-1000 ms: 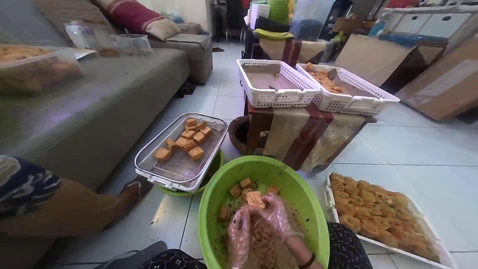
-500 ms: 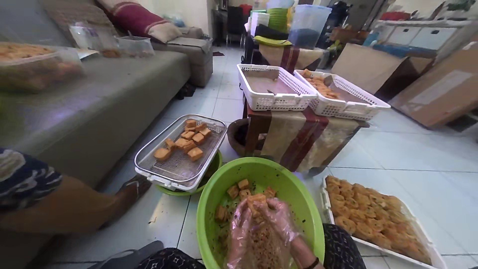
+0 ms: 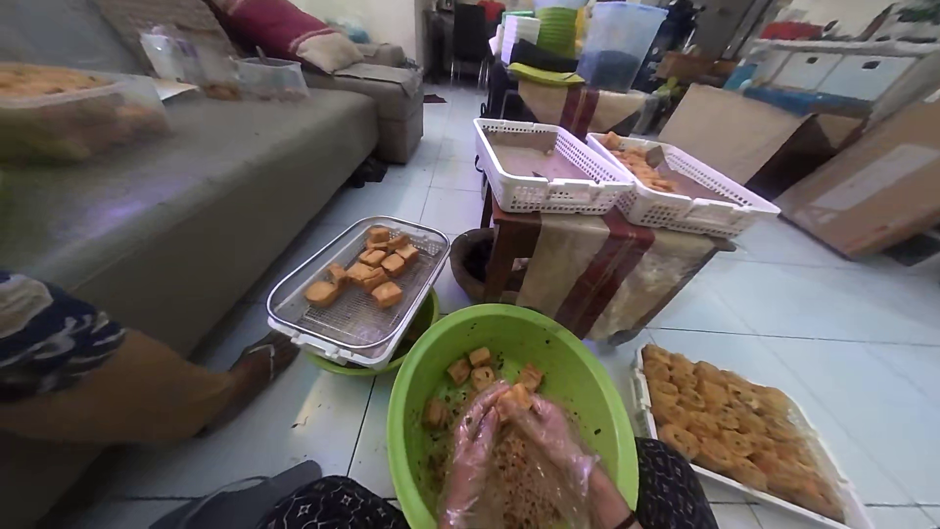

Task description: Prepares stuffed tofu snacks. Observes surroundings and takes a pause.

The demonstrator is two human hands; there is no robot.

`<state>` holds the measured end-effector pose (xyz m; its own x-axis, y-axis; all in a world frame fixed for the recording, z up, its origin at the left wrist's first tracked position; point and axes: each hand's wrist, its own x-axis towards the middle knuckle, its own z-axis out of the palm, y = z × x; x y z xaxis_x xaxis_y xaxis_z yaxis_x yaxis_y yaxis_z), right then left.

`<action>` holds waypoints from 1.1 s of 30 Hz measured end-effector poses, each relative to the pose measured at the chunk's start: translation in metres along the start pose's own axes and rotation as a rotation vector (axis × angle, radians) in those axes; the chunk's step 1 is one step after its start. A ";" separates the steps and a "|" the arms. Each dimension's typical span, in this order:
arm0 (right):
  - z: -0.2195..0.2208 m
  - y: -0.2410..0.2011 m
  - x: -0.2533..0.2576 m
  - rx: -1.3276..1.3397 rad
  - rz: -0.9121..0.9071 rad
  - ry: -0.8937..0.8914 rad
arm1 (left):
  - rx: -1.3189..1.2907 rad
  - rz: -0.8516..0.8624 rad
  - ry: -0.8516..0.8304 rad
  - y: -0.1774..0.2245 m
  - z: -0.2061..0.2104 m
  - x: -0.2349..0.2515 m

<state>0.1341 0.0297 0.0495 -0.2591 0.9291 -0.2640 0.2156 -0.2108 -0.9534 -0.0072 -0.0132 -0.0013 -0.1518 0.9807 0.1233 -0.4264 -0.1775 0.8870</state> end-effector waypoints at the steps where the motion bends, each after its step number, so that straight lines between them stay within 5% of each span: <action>1: -0.002 -0.002 0.000 -0.006 0.034 -0.001 | 0.024 0.012 -0.004 -0.001 0.000 -0.001; 9: 0.007 -0.007 0.018 0.001 0.032 0.348 | 0.608 0.281 0.074 -0.001 0.010 -0.006; 15: 0.002 -0.015 0.032 -0.214 -0.010 0.468 | 1.207 0.310 -0.134 0.016 0.024 -0.021; 18: -0.004 -0.014 0.031 -0.249 -0.027 0.459 | 1.103 0.421 -0.183 0.018 0.033 -0.028; 22: -0.008 -0.005 0.032 0.083 0.000 0.373 | 0.930 0.497 -0.257 0.019 0.045 -0.034; 25: -0.012 0.000 0.031 0.289 -0.114 0.346 | 0.594 0.334 -0.202 0.016 0.036 -0.030; 29: -0.016 -0.010 0.011 -0.110 -0.257 0.321 | 0.336 0.021 -0.009 0.004 0.018 -0.011; 33: -0.012 0.001 -0.006 -0.315 -0.380 0.184 | 0.222 0.062 0.165 0.009 0.022 -0.009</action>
<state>0.1469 0.0274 0.0516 -0.2104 0.9662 0.1491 0.4182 0.2268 -0.8796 0.0101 -0.0218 0.0160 -0.3221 0.9388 0.1221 -0.2084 -0.1961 0.9582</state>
